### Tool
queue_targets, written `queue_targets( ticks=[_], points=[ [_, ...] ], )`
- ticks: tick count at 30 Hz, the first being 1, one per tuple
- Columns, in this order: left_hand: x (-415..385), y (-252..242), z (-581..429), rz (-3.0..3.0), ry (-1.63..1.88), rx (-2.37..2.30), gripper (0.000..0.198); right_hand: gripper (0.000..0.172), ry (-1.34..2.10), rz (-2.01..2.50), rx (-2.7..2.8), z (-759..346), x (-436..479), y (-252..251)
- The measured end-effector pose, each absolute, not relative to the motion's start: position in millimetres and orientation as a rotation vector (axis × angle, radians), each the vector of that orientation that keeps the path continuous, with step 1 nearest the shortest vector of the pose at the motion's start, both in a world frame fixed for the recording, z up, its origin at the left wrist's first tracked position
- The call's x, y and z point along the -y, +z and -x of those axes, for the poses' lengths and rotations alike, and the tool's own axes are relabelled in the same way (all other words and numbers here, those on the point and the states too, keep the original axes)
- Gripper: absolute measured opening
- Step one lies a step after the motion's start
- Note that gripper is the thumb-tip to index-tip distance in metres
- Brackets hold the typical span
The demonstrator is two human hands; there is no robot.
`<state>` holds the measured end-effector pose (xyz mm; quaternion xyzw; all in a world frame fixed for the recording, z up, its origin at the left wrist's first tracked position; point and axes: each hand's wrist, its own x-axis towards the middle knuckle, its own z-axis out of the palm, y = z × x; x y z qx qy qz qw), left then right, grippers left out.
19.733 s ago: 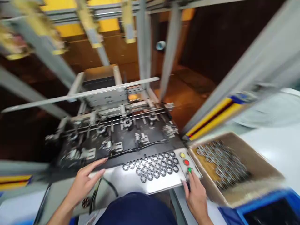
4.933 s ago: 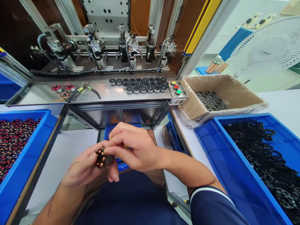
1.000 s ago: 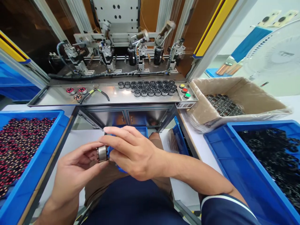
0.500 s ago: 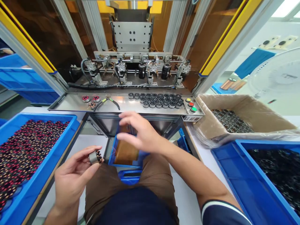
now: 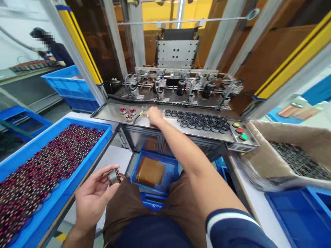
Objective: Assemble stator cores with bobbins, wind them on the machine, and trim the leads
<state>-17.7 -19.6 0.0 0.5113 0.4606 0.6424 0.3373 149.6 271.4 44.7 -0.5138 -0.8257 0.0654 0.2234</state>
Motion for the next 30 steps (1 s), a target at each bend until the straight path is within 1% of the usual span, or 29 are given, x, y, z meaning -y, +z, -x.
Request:
queue_targets(
  ticks=[3,6,7,8,9,10,11,14,16,17,18,19,20,21,22,23,25,26,30],
  points=[
    [15.9,-4.3,16.0,-1.304,1.681,-1.127,0.034,0.021,0.092,1.322,2.2,-179.1,-253.3,55.0],
    [10.4,-8.2,14.9,-1.258,1.683,-1.071,0.035,0.022,0.054,1.122,2.176,-227.6,-205.2,60.3],
    [8.4,-9.1,14.8,-1.234,1.682,-1.067,0.035,0.023,0.064,0.96,2.167,-245.4,-182.7,58.2],
    [6.2,-9.9,14.5,-1.21,1.679,-1.065,0.034,0.025,0.104,0.909,2.192,-262.0,-157.6,53.7],
    [4.0,-10.6,14.1,-1.186,1.674,-1.064,0.034,0.026,0.174,0.868,2.24,-275.9,-130.9,46.9],
    [1.8,-11.2,13.3,-1.165,1.667,-1.059,0.034,0.028,0.391,0.774,2.377,-286.2,-103.2,38.2],
    [-0.3,-11.7,12.1,-1.149,1.659,-1.048,0.034,0.029,0.556,0.742,2.399,-292.1,-75.8,28.0],
    [-6.2,-12.8,5.4,-1.126,1.635,-1.014,0.035,0.022,0.982,0.86,2.242,-288.5,-4.8,-7.7],
    [-9.4,-12.5,-0.4,-1.124,1.623,-1.021,0.036,0.023,1.151,0.923,2.031,-280.3,26.6,-31.4],
    [-10.6,-12.0,-3.3,-1.129,1.621,-1.031,0.036,0.033,1.218,0.959,1.938,-277.9,37.7,-41.8],
    [-11.3,-11.1,-6.0,-1.138,1.62,-1.036,0.036,0.052,1.295,0.99,1.874,-277.0,46.3,-50.8],
    [-11.6,-10.1,-8.4,-1.149,1.619,-1.038,0.036,0.076,1.384,1.021,1.833,-277.4,52.9,-57.8],
    [-11.4,-9.1,-10.4,-1.159,1.615,-1.04,0.037,0.097,1.482,1.045,1.81,-278.4,57.6,-62.9],
    [-10.7,-8.1,-12.1,-1.17,1.61,-1.043,0.037,0.107,1.569,1.062,1.798,-279.1,60.5,-65.8],
    [-9.8,-7.2,-13.6,-1.18,1.605,-1.047,0.037,0.106,1.625,1.073,1.793,-279.0,61.4,-66.6],
    [-8.7,-6.5,-14.9,-1.188,1.598,-1.054,0.036,0.097,1.638,1.068,1.793,-277.6,60.5,-65.5],
    [-6.2,-5.8,-17.4,-1.198,1.589,-1.061,0.036,0.08,1.539,1.001,1.816,-270.3,53.9,-59.0],
    [-5.0,-5.6,-18.7,-1.199,1.584,-1.062,0.036,0.076,1.457,0.938,1.838,-264.8,49.0,-54.7],
    [-1.0,-3.6,-23.9,-1.195,1.57,-1.046,0.038,0.078,1.208,0.624,1.899,-241.3,28.8,-39.7]
  ],
)
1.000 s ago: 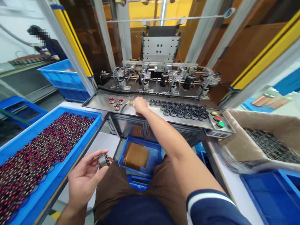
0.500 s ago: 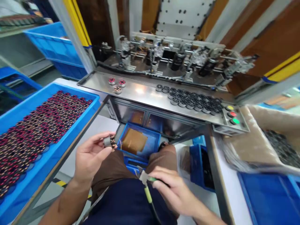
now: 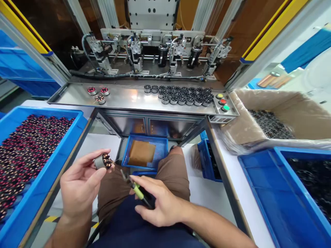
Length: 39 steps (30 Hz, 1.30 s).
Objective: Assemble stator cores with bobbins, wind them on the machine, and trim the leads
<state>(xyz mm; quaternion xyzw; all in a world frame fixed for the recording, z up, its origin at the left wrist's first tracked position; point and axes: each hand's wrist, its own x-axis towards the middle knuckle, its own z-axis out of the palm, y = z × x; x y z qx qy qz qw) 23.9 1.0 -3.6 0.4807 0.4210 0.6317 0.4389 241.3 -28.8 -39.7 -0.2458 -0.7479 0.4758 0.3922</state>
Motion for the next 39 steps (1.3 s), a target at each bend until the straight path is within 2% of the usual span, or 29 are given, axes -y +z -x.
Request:
queue_targets(
  ticks=[11,24,31,39],
  points=[
    [4.0,1.9,-27.0,-1.235,1.528,-1.033,0.037,0.082,1.091,0.55,1.872,-222.4,13.6,-32.3],
    [1.8,-0.5,-28.4,-1.337,1.546,-1.015,0.039,0.079,1.03,0.617,1.866,-226.9,15.3,-42.0],
    [-0.1,0.1,-28.7,-1.368,1.614,-0.933,0.024,0.09,1.096,0.548,1.877,-227.4,14.8,-36.4],
    [4.5,1.1,-29.1,-1.465,1.628,-0.988,0.028,0.091,1.076,0.504,1.867,-224.2,10.7,-36.5]
  ],
)
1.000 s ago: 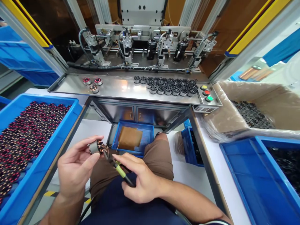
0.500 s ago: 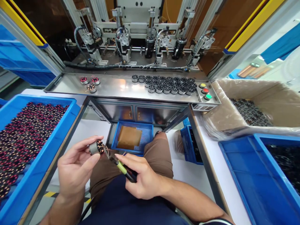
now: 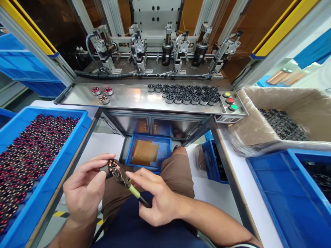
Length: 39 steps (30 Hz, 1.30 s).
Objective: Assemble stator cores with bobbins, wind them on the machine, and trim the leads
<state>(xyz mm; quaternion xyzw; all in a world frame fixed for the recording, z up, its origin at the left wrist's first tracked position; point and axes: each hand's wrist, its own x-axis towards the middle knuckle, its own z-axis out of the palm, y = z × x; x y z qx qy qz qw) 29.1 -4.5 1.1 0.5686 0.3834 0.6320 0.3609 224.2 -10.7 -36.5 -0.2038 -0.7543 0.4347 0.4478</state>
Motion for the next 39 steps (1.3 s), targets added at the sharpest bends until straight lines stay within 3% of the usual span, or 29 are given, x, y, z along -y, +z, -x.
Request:
queue_targets(
  ticks=[16,39],
  points=[
    [0.8,1.6,-27.7,-1.436,1.679,-0.983,0.026,0.088,1.094,0.694,1.906,-240.8,25.6,-41.6],
    [7.0,3.1,-33.6,-1.696,1.637,-1.093,0.032,0.088,0.998,0.556,1.868,-229.2,18.1,-30.2]
  ],
)
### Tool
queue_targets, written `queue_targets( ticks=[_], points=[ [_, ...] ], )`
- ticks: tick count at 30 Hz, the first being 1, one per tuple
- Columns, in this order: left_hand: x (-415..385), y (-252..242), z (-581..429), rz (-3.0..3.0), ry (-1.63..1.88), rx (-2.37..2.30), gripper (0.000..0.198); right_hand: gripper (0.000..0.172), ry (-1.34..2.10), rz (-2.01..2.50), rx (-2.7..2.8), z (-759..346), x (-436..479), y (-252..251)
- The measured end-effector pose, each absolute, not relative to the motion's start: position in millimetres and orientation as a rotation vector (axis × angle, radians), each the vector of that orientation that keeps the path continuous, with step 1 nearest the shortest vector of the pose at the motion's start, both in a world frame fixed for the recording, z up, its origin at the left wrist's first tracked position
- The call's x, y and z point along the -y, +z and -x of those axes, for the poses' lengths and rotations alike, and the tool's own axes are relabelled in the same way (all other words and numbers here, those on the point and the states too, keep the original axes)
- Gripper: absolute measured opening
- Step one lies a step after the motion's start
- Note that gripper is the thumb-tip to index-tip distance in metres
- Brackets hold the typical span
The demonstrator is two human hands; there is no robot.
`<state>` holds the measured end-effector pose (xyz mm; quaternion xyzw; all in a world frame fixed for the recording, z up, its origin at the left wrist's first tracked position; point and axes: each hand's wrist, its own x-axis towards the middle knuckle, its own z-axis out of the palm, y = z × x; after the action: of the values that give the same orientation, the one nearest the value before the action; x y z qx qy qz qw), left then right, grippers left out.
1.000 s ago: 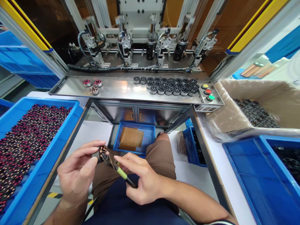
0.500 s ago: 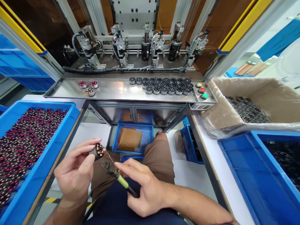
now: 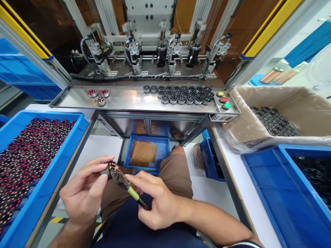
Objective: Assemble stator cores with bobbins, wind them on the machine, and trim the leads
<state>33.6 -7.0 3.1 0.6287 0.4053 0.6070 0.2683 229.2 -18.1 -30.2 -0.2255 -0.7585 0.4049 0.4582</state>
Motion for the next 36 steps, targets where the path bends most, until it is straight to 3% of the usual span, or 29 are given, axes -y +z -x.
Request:
queue_targets(
  ticks=[27,33,36],
  points=[
    [14.0,5.9,-34.6,-1.678,1.6,-1.064,0.029,0.086,0.923,0.567,1.882,-227.8,15.9,-29.6],
    [9.0,-0.3,-25.9,-1.738,1.552,-0.973,0.033,0.078,1.108,0.798,1.768,-235.8,13.1,-27.6],
    [4.2,-5.0,-19.5,-1.895,1.572,-0.957,0.046,0.076,1.239,0.824,1.723,-244.3,12.3,-28.4]
  ],
)
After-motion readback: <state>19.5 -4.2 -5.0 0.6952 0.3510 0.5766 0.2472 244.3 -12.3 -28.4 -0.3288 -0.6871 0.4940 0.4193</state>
